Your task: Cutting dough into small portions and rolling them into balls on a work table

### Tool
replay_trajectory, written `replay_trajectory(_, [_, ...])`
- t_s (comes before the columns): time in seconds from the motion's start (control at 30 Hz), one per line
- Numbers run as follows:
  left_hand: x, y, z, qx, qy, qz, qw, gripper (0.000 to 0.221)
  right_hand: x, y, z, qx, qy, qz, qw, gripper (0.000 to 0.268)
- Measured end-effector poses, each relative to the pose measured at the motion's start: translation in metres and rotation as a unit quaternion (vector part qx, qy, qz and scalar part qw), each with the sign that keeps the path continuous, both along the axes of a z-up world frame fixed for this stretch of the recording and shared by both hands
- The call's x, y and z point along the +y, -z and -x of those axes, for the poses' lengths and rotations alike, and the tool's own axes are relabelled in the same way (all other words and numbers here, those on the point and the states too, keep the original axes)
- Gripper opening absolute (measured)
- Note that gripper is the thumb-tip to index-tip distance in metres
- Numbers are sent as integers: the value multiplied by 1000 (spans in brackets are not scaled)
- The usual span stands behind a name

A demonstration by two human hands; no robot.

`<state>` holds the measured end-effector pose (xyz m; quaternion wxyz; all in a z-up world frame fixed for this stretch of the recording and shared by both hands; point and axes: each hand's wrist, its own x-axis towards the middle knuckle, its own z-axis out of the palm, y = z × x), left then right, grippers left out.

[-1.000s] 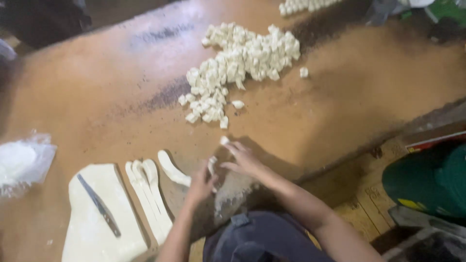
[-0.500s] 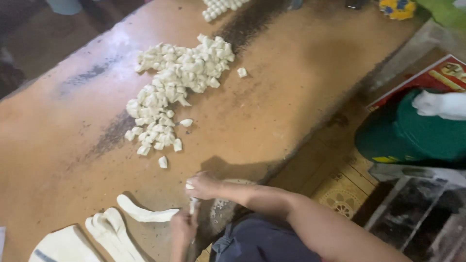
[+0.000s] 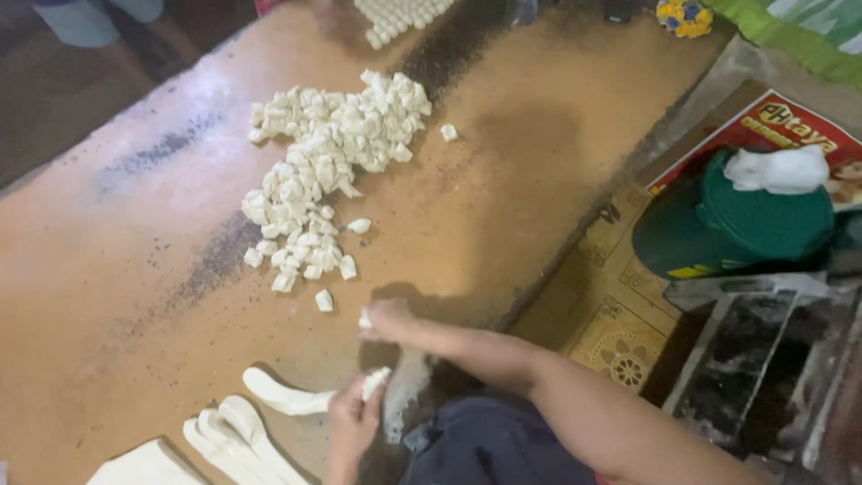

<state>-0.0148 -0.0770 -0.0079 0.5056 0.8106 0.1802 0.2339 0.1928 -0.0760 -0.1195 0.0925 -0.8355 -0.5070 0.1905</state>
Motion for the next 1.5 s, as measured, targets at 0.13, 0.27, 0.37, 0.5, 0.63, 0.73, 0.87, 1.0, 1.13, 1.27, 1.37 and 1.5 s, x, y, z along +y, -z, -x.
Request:
replay_trajectory(0.13, [59, 20, 15, 162, -80, 88, 980, 49, -20, -133, 26, 178, -53, -12, 982, 82])
replay_trajectory(0.27, [86, 8, -9, 33, 48, -40, 998, 99, -12, -147, 43, 175, -207, -329, 905, 29])
replay_trajectory(0.37, [93, 43, -9, -22, 18, 17, 999, 55, -12, -137, 55, 140, -181, -425, 876, 22])
replay_trajectory(0.5, [63, 96, -17, 96, -27, 58, 993, 21, -20, -113, 54, -20, -64, -478, 876, 28])
replay_trajectory(0.63, [35, 25, 0, 76, 45, -132, 987, 28, -25, -36, 16, -27, 9, -148, 989, 28])
replay_trajectory(0.73, [44, 12, -11, -34, 27, 6, 999, 20, -26, -49, -5, 82, -16, -67, 994, 53])
replay_trajectory(0.87, [41, -25, -10, 161, -35, 31, 986, 92, -38, -99, 30, 145, -202, -257, 934, 46])
replay_trajectory(1.0, [47, 12, -10, 38, -50, 52, 997, 58, -36, -136, 40, 199, -201, -445, 850, 16])
replay_trajectory(1.13, [1, 44, -30, 92, -142, 82, 982, 31, -39, -33, 20, 155, -110, -427, 884, 23])
replay_trajectory(1.27, [-23, -4, -34, 162, -51, -68, 983, 15, -43, -39, -27, 64, -55, -209, 974, 36])
replay_trajectory(1.37, [-17, -28, -24, 166, -65, 30, 983, 20, -59, -76, -12, 85, -109, -91, 986, 50])
replay_trajectory(1.5, [-3, -40, -19, 141, -9, -8, 990, 108, -68, -159, 29, 180, -260, -286, 905, 38])
